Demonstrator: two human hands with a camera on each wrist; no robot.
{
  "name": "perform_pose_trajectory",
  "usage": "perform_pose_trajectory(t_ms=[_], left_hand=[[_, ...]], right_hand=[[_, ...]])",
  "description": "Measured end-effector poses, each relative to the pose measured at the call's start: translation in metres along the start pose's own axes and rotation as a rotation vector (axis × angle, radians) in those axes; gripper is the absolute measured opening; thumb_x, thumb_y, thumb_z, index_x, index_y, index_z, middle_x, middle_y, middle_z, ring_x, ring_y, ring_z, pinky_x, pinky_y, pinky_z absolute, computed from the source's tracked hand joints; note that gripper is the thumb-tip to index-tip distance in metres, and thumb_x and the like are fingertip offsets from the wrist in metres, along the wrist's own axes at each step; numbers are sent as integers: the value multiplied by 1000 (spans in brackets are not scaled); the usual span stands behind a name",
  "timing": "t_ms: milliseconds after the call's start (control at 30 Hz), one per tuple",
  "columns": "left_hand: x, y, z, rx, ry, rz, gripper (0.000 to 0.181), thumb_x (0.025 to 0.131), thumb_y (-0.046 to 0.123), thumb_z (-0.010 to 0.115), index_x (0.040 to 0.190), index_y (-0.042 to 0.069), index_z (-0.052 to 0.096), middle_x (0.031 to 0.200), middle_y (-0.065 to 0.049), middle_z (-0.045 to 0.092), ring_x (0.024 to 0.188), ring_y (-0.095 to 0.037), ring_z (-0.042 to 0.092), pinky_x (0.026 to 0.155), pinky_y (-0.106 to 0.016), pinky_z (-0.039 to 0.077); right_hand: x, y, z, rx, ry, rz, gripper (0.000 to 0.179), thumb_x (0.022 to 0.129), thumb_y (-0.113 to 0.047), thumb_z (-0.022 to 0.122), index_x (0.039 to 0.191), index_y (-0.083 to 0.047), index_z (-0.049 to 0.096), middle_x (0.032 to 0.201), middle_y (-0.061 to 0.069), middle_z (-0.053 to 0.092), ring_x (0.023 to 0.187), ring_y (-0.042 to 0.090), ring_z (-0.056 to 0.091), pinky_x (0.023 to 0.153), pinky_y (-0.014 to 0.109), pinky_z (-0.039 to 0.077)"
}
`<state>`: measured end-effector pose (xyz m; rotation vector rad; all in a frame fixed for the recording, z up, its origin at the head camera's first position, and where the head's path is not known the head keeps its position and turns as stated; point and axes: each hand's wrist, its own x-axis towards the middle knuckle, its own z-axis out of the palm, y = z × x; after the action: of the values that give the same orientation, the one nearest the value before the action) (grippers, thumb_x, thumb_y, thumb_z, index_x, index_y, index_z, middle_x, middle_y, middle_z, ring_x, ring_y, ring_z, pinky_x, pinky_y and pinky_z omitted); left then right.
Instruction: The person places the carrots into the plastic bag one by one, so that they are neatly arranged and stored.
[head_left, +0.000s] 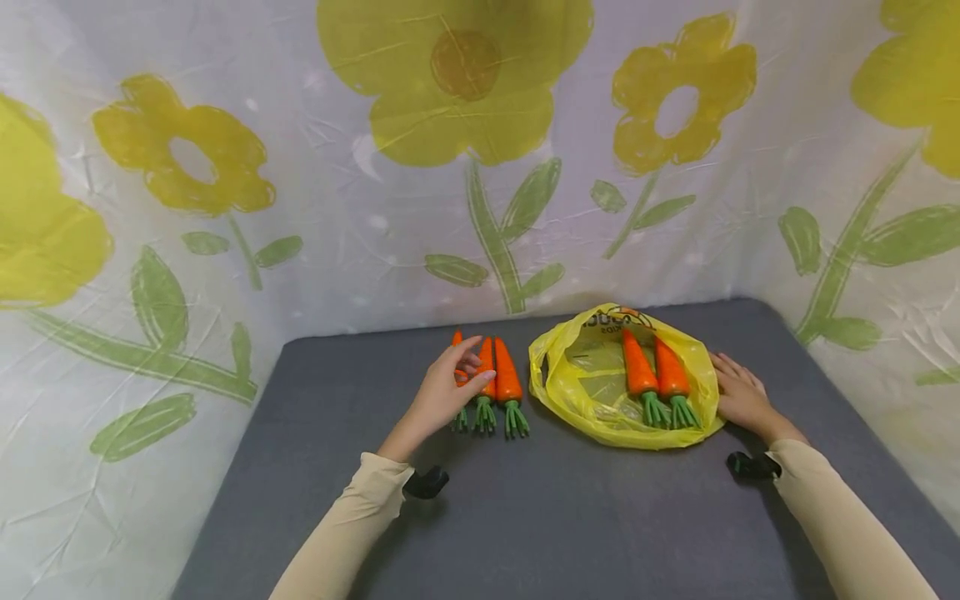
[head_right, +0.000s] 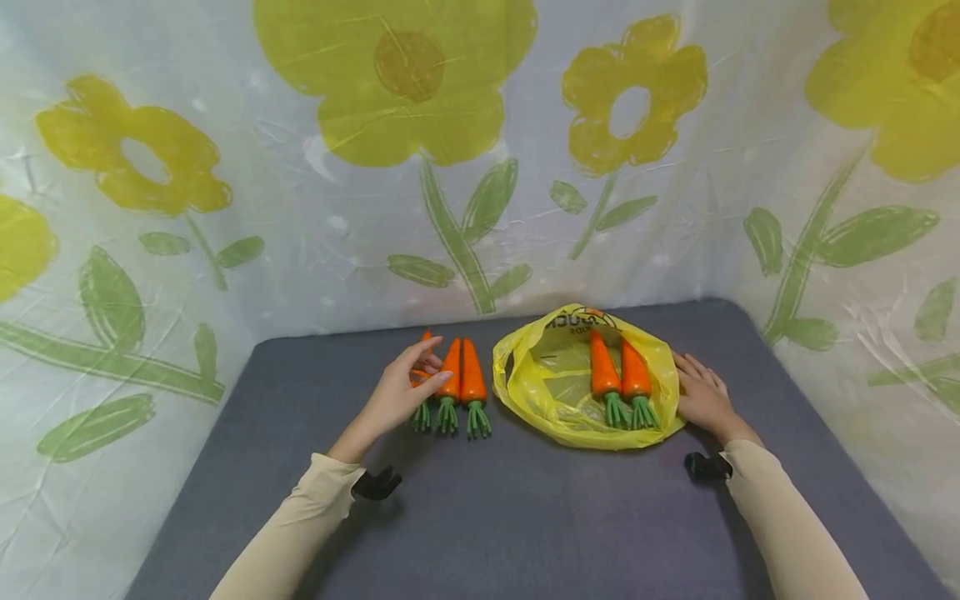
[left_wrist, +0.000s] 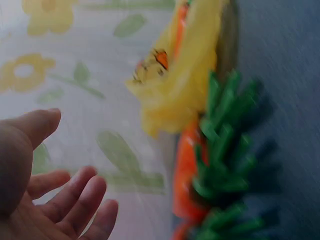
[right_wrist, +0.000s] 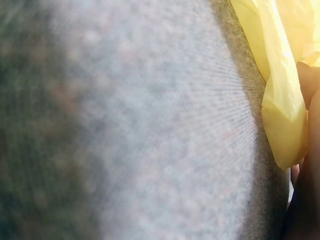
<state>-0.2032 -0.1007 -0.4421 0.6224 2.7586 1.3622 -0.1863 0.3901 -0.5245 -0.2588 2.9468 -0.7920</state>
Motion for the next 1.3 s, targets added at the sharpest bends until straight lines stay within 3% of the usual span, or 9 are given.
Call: perform_pose_trajectory(t_ms=[233,567,800,1033,1300], left_hand=[[1,-39,2,-26,86,-110,72,93,32,70,152,10,37,123,-17,52,107,-30,53,93,-47,48],[2,-71,6,64,89,-176,78,92,34,71,153,6,33,124,-17,49,107,-30,48,89,-44,45],[0,-84,7,58,66,-203,77,93,35,68,153,3,32,125,-19,50,109,-32,51,94,-49,46],[-2,-84,7,35,41,-253,75,95,36,65,153,1,32,125,-21,49,113,-35,50,97,-51,44],[-3,-84,8,75,28,-285,73,97,39,62,150,-3,36,123,-22,50,113,-36,49,97,-50,44]], right_hand=[[0,1,1,-1,-7,1,64,101,-34,46,149,7,35,159,32,19,150,49,7,111,71,5],[1,1,0,-16,-9,5,64,101,-33,46,148,7,35,159,32,20,150,49,9,111,71,6],[0,1,0,-14,-7,6,65,101,-35,46,150,6,33,160,30,18,151,48,7,110,72,6],[0,1,-1,-6,-2,5,66,99,-34,48,149,6,34,160,30,19,150,49,8,110,72,6],[1,2,0,-20,-9,9,65,100,-35,46,150,5,32,160,30,18,151,48,7,110,71,7]])
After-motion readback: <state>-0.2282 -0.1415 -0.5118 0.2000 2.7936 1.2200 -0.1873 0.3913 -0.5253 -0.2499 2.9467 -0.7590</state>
